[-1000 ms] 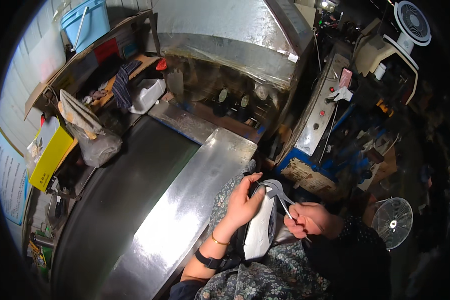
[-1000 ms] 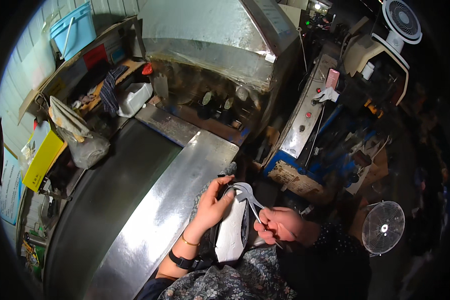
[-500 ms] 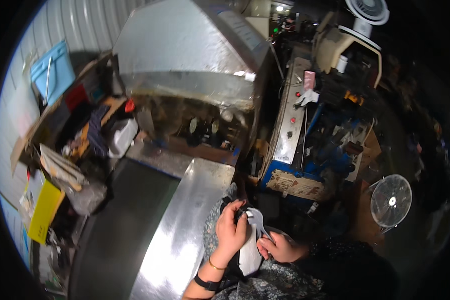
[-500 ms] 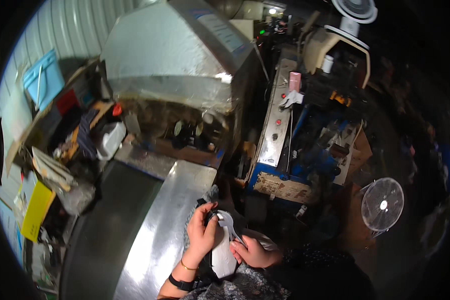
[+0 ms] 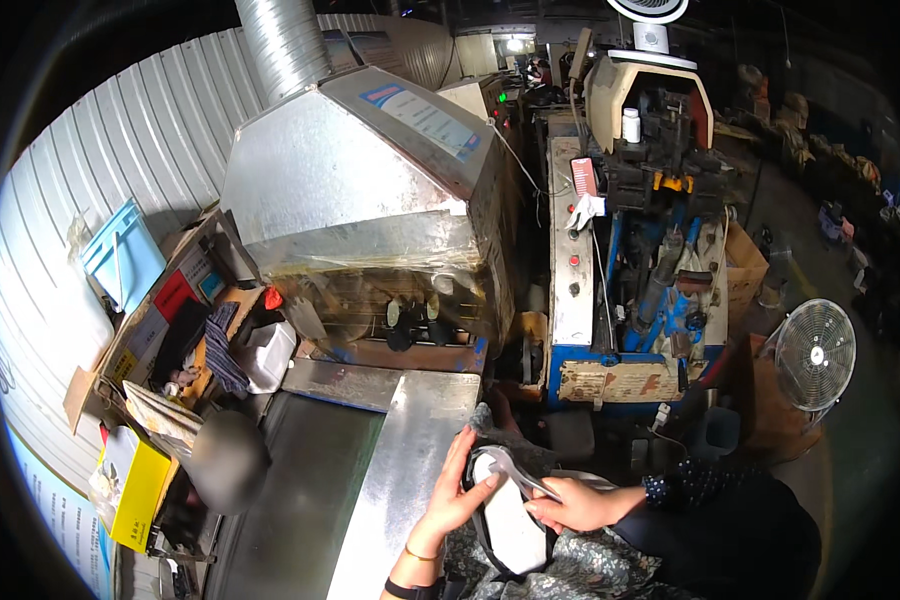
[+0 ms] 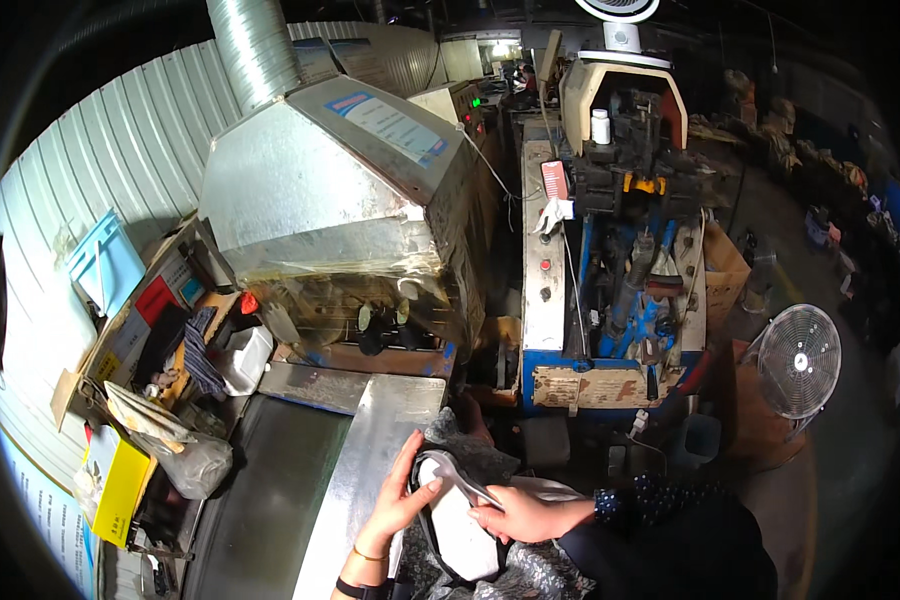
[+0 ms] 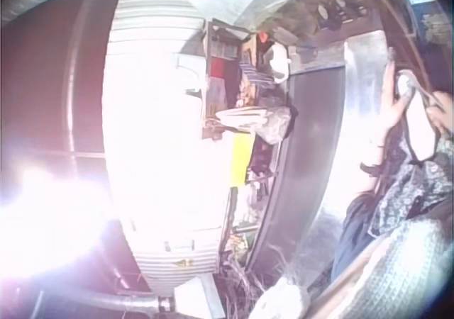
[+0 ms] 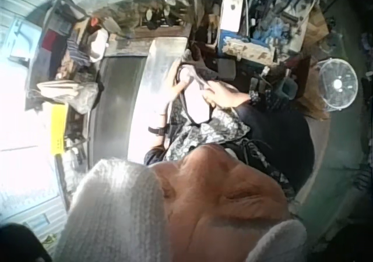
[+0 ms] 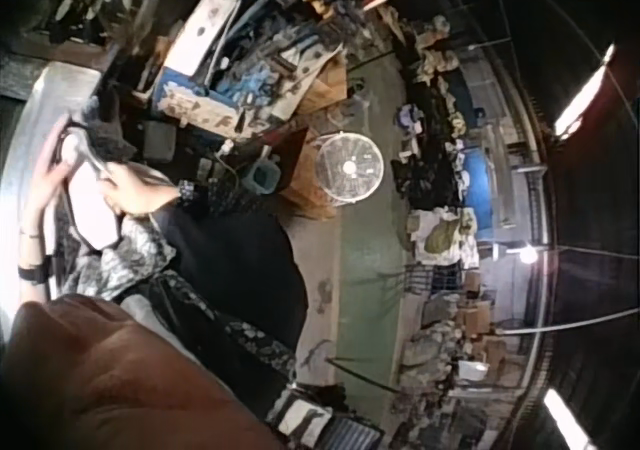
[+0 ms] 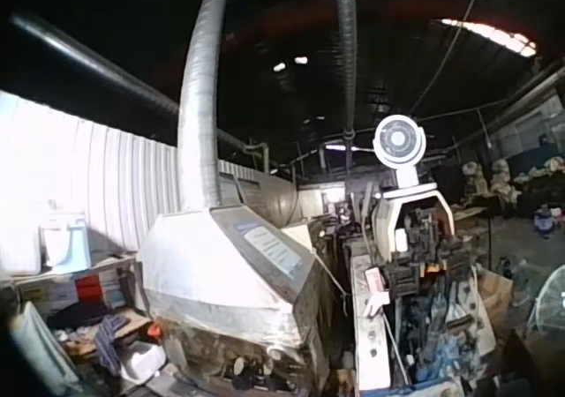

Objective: Assembling shoe components and using machinery to process them in a factory setting.

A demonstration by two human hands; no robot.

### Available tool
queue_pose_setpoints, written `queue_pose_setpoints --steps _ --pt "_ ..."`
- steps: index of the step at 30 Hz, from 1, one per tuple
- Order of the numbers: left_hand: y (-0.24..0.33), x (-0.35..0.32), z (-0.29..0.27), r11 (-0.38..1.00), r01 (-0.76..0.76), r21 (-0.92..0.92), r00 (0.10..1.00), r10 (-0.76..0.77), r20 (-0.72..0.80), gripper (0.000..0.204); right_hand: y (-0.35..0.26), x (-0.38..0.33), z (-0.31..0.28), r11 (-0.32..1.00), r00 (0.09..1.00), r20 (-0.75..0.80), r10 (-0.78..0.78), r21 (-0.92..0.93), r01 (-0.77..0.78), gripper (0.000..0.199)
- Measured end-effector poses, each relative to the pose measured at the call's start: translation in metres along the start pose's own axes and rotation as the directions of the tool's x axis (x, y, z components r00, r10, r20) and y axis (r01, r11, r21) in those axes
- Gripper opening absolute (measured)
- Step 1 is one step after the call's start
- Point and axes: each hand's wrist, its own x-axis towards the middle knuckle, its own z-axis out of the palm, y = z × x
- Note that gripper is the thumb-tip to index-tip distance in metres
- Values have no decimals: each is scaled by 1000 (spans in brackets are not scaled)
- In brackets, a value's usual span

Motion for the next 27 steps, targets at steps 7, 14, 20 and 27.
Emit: queue_pose_setpoints --steps 7,14,20,27 --pt "-14 1 4 997 59 -55 994 -64 -92 55 -27 11 -33 974 958 189 214 -122 -193 28" --pt "-10 2 10 999 13 46 985 -5 -171 49 -15 29 -55 862 973 214 -88 -473 183 37" --pt "-11 5 17 997 -22 79 955 44 -294 37 46 21 -12 813 916 -37 -401 -474 337 32" --pt "-2 9 21 987 -18 162 956 65 -287 36 50 17 -11 831 917 -105 -385 -471 295 24"
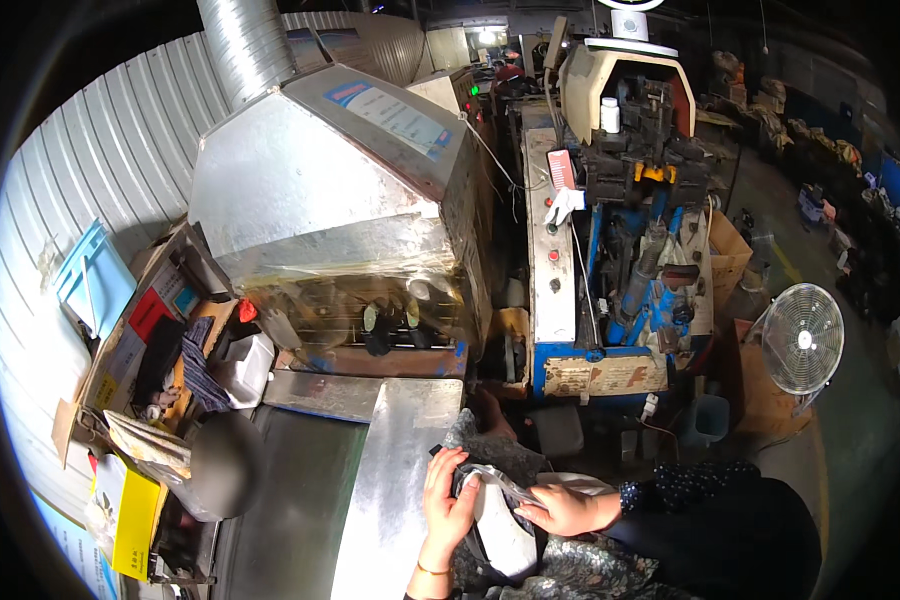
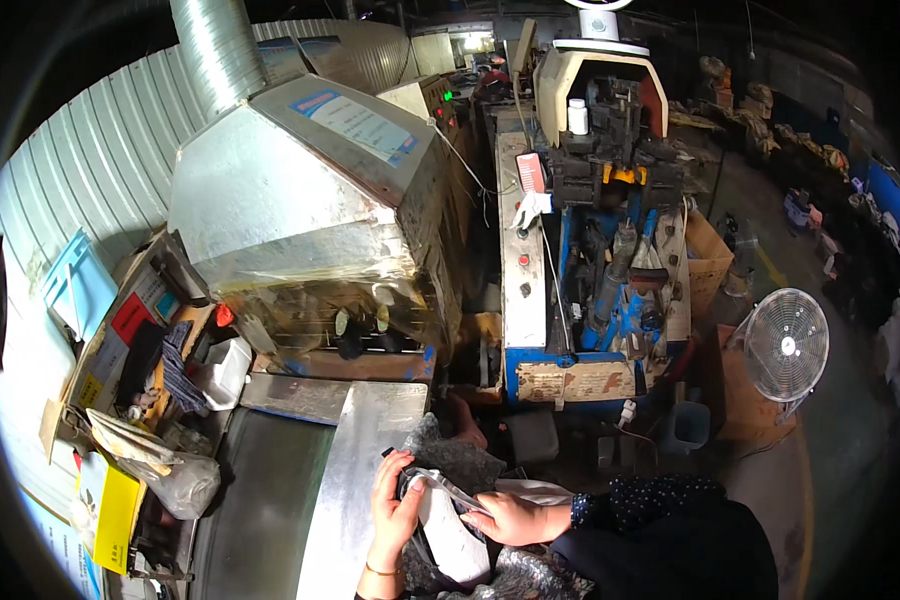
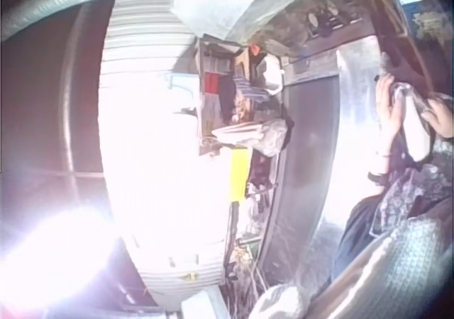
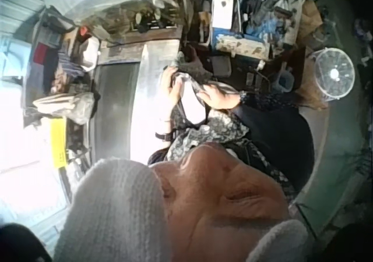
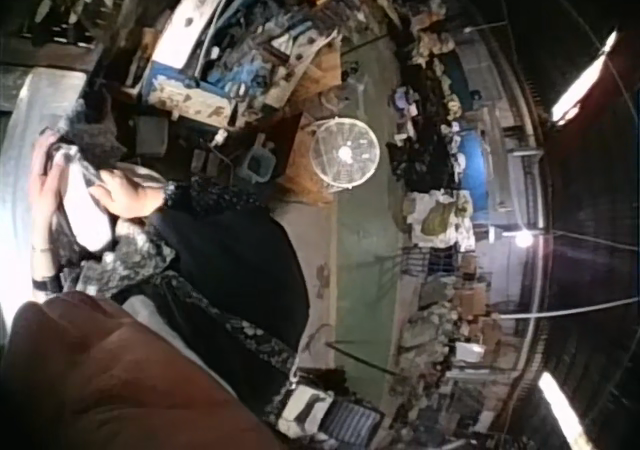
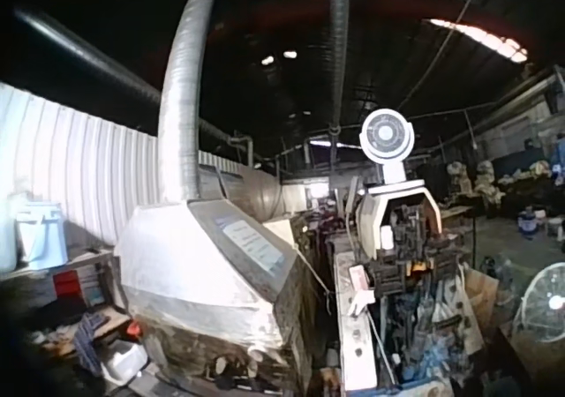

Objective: Assembling shoe components and using machinery to process them in a factory setting.

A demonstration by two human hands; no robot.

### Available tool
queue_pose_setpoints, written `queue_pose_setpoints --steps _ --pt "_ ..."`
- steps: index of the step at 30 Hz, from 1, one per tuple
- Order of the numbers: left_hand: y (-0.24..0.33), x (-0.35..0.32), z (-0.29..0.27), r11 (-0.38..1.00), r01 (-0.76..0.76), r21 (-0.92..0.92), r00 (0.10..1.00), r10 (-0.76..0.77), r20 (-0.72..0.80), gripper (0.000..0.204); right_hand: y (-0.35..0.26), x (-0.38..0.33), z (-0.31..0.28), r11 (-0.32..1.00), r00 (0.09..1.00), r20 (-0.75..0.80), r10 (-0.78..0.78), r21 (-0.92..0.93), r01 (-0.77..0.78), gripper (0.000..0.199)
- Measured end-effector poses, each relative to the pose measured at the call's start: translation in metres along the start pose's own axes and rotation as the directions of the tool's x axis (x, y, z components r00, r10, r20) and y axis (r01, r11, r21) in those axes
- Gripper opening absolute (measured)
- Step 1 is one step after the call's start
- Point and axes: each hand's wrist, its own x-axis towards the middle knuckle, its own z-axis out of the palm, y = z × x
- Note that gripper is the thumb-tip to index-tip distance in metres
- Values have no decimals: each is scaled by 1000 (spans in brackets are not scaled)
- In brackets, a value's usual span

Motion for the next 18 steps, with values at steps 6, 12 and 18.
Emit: queue_pose_setpoints --steps 6,12,18 --pt "15 1 -10 991 20 131 993 -34 110 36 -25 -4 -10 999 999 15 -35 -1 35 23" --pt "13 -13 -7 995 -65 80 997 61 52 38 -33 -10 -28 996 976 208 71 39 -80 19" --pt "2 -11 -9 999 -17 49 1000 17 1 36 -21 19 -63 905 809 542 229 187 -382 21"
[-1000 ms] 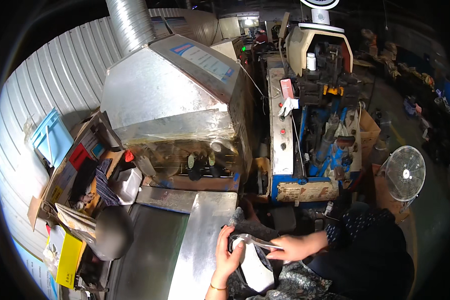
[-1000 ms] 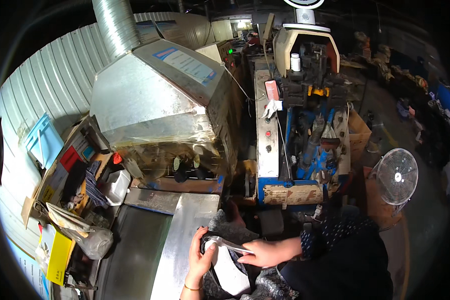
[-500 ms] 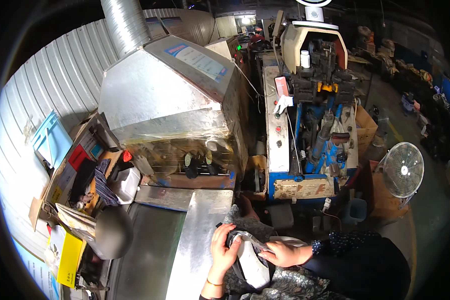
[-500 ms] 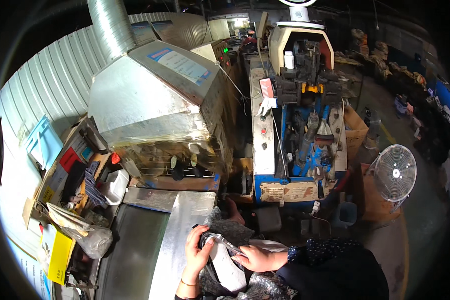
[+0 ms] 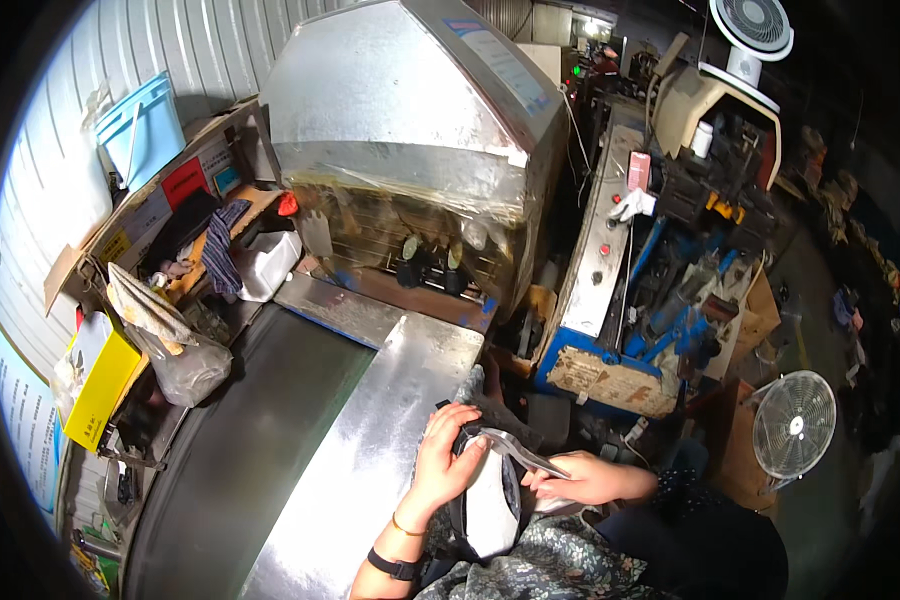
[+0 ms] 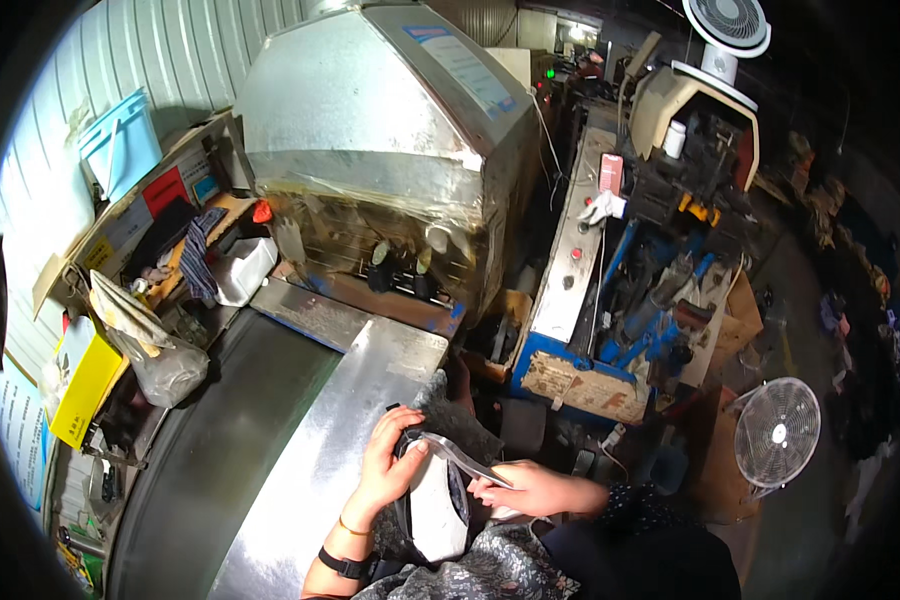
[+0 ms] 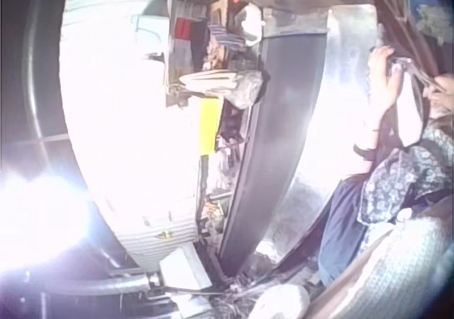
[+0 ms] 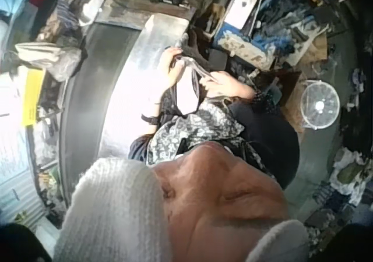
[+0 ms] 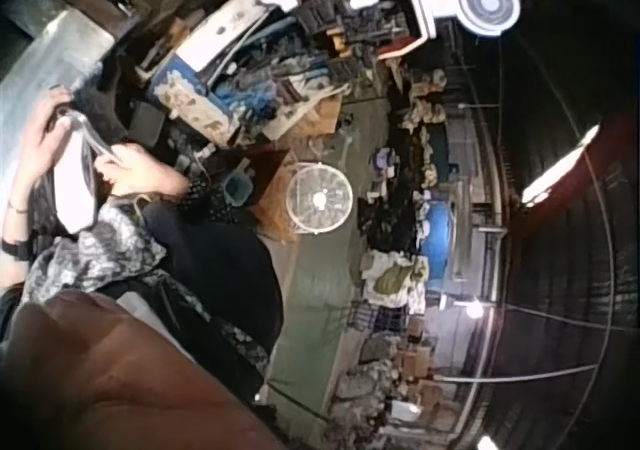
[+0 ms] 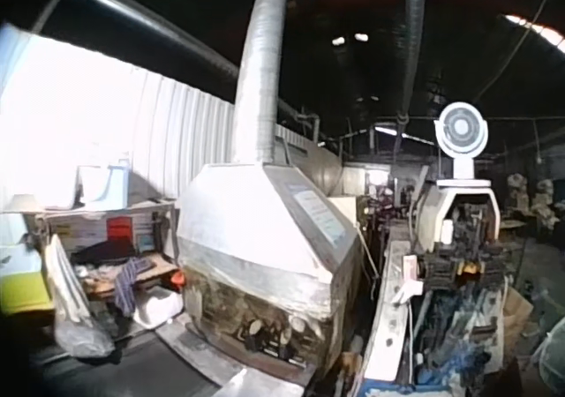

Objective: Assembling shoe components and using machinery to process them in a factory setting.

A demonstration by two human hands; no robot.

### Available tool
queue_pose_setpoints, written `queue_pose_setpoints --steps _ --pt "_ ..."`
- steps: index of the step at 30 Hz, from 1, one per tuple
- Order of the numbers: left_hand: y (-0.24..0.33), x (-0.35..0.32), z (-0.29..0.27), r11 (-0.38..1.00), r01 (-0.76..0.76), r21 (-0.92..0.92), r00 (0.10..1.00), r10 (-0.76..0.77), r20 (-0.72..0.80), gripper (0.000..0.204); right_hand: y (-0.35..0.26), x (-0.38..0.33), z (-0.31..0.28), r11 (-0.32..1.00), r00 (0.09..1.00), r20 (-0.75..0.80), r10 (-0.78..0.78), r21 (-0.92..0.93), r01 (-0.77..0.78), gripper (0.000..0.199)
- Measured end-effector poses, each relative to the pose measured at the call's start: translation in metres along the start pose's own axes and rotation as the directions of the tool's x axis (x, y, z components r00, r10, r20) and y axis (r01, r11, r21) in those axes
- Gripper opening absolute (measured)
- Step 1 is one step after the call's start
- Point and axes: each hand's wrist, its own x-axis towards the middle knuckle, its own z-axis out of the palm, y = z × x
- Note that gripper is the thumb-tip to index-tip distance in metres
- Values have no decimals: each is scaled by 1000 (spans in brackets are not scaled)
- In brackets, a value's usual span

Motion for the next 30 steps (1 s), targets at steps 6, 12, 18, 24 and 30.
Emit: queue_pose_setpoints --steps 6,12,18,24,30 --pt "-19 -1 -12 991 65 -114 993 -76 -90 33 0 45 -57 990 992 -72 -100 -107 92 23" --pt "-30 -2 -15 972 132 -193 982 -155 -109 35 46 230 -65 623 922 -310 -230 -775 -105 33" --pt "-35 -1 -17 955 179 -236 977 -200 -70 37 71 346 -41 502 979 -109 -172 -865 -8 29" --pt "-43 -8 -20 935 182 -304 968 -224 -111 36 36 253 -13 934 958 -209 -195 259 246 35" --pt "-34 -3 -17 909 227 -349 950 -286 -127 36 31 78 70 884 777 -428 -462 -290 366 34"
